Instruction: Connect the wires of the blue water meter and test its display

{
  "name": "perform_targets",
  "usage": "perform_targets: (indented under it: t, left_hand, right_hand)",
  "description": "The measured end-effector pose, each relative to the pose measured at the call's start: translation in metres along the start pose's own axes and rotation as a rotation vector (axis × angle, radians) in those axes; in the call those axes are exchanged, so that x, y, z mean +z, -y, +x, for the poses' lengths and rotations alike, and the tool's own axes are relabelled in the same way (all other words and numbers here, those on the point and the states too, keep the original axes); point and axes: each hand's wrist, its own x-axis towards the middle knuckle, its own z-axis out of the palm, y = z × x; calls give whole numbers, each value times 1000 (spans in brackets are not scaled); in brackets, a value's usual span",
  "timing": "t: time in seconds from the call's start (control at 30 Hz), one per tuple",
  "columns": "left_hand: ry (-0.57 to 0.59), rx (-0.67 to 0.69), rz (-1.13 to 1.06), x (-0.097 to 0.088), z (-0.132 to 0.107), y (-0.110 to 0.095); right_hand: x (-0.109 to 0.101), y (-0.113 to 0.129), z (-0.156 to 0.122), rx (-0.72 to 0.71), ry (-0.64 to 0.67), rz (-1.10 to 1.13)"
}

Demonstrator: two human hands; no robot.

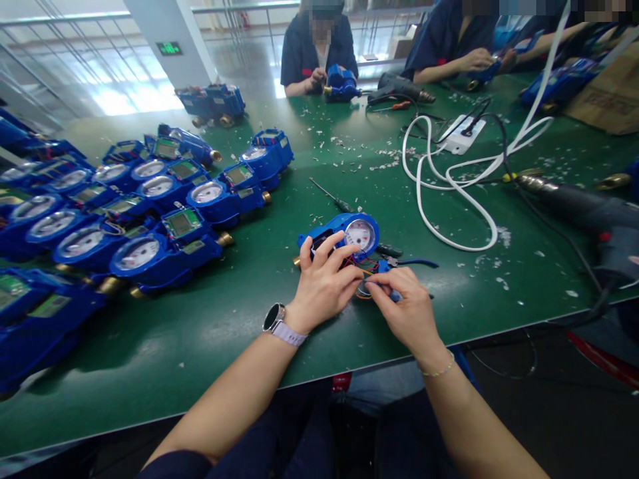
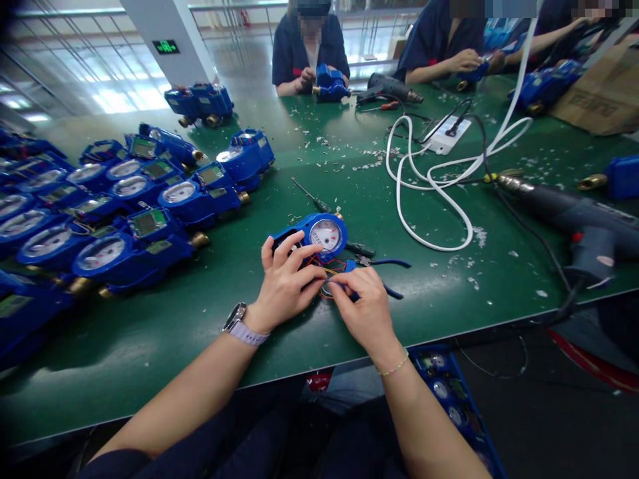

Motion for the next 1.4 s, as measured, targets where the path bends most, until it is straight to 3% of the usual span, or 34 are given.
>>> perform_targets:
  t: [0.37,1.1,1.4]
  left_hand:
    - [23,-45,-64,-4,-1,-3]
    - [-67,-51,-36,-2,-2,-1]
    - [-5,15,-35,-3,-4,0]
  right_hand:
    - [5,2,-1,-48,-11,-73]
    - [5,4,-5,-115,6,-36]
    - [7,5,-8,-73,-18,-24]
